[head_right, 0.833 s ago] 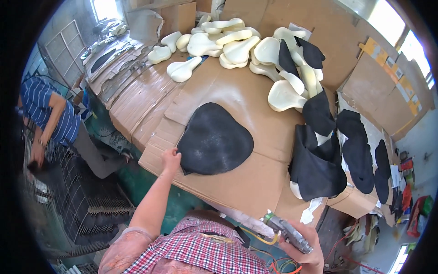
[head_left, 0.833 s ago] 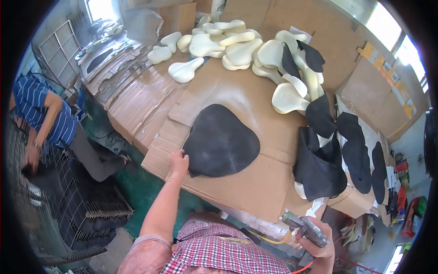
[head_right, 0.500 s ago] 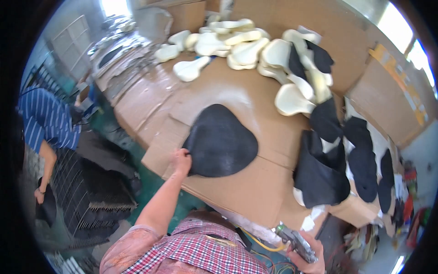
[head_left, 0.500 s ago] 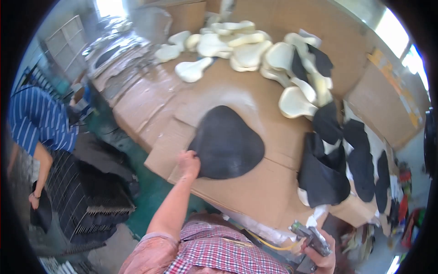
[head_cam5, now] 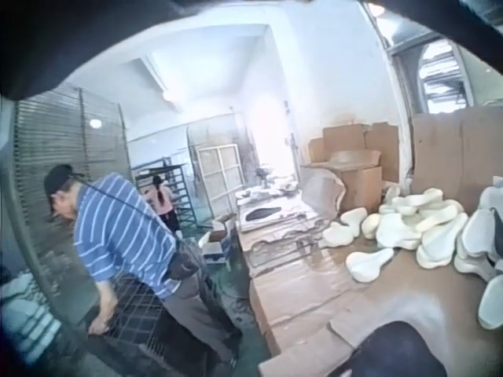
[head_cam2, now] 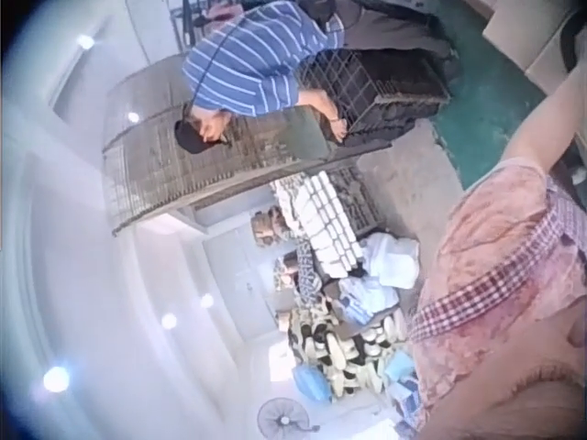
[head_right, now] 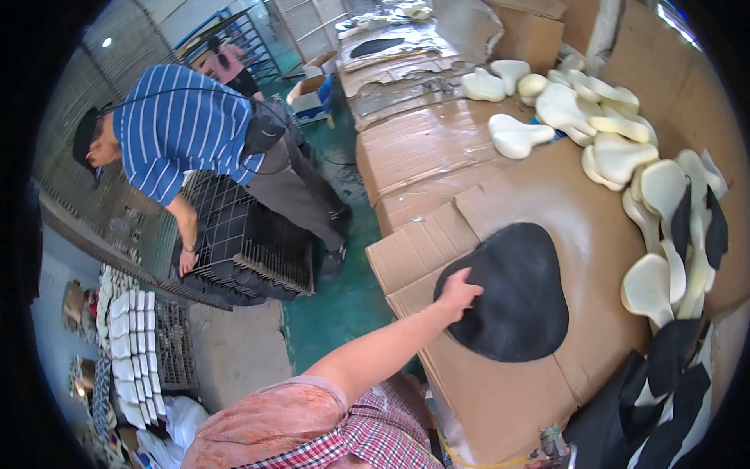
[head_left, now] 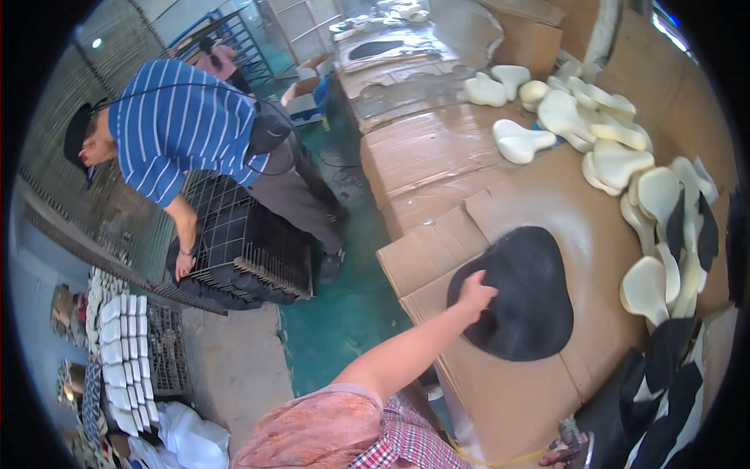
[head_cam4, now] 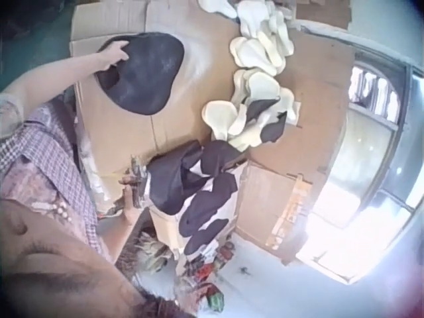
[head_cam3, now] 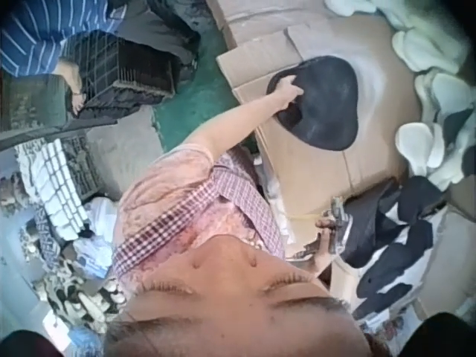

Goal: Apply adhesive to bicycle seat covers using a spray gun and place them on a workspace.

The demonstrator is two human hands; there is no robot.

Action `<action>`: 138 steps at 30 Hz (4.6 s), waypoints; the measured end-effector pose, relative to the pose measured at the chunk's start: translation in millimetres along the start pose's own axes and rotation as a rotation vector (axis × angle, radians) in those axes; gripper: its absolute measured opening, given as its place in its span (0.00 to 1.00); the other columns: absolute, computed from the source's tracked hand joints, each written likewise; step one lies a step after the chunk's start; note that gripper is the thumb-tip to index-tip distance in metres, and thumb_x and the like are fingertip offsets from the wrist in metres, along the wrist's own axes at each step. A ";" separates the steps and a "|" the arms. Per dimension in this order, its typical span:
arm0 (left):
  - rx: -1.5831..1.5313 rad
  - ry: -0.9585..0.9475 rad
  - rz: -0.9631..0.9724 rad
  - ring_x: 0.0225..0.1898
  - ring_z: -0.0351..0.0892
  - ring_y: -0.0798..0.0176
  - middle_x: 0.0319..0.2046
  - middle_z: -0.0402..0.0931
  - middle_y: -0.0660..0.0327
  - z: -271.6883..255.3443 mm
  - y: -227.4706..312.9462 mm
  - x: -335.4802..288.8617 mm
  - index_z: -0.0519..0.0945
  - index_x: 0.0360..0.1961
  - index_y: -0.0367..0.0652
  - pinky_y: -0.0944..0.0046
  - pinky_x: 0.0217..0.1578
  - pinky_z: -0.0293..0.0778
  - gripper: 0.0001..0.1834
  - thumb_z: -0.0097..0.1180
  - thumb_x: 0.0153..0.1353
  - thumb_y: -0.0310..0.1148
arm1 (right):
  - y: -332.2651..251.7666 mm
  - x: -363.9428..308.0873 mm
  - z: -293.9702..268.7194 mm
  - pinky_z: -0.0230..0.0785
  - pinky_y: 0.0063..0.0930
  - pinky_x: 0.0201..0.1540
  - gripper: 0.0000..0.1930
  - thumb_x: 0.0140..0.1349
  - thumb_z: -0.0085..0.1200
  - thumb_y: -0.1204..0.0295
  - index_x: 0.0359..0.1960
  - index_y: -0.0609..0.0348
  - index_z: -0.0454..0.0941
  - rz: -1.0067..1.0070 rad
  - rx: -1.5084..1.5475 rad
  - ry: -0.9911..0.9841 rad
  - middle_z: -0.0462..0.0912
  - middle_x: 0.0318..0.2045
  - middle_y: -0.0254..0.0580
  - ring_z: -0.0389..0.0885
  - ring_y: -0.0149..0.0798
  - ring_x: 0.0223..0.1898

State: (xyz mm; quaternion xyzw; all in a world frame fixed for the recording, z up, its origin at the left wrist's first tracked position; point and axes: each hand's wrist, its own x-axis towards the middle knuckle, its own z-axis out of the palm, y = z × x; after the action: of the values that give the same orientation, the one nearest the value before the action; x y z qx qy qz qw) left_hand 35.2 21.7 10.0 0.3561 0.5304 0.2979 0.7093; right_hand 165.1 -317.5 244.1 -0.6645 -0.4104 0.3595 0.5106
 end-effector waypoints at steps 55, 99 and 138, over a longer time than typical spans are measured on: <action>-0.414 0.692 0.504 0.42 0.77 0.56 0.41 0.78 0.58 -586.8 128.6 -137.7 0.72 0.48 0.44 0.55 0.42 0.76 0.16 0.49 0.56 0.23 | 174.5 31.8 180.9 0.63 0.20 0.48 0.26 0.60 0.56 0.75 0.60 0.63 0.65 0.860 0.464 -0.417 0.75 0.46 0.34 0.71 0.27 0.46; -0.672 0.228 0.119 0.28 0.75 0.64 0.28 0.75 0.64 -265.5 53.7 -44.9 0.77 0.45 0.46 0.67 0.30 0.73 0.11 0.53 0.60 0.30 | -48.8 -118.9 72.6 0.73 0.24 0.37 0.30 0.53 0.58 0.80 0.59 0.69 0.64 0.140 0.041 0.494 0.79 0.33 0.41 0.78 0.30 0.33; 0.864 0.184 0.525 0.38 0.74 0.51 0.37 0.74 0.54 -87.3 -30.4 3.5 0.79 0.31 0.42 0.56 0.41 0.71 0.05 0.58 0.50 0.27 | -49.1 -124.4 27.3 0.68 0.18 0.38 0.26 0.46 0.57 0.81 0.52 0.68 0.72 0.268 0.032 0.081 0.80 0.30 0.39 0.78 0.28 0.34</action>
State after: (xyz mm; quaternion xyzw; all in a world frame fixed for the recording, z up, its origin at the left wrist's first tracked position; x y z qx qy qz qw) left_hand -46.7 23.7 -33.0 0.7102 0.5579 0.2500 0.3491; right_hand 81.6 -413.6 293.2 -0.7192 -0.2913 0.4039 0.4845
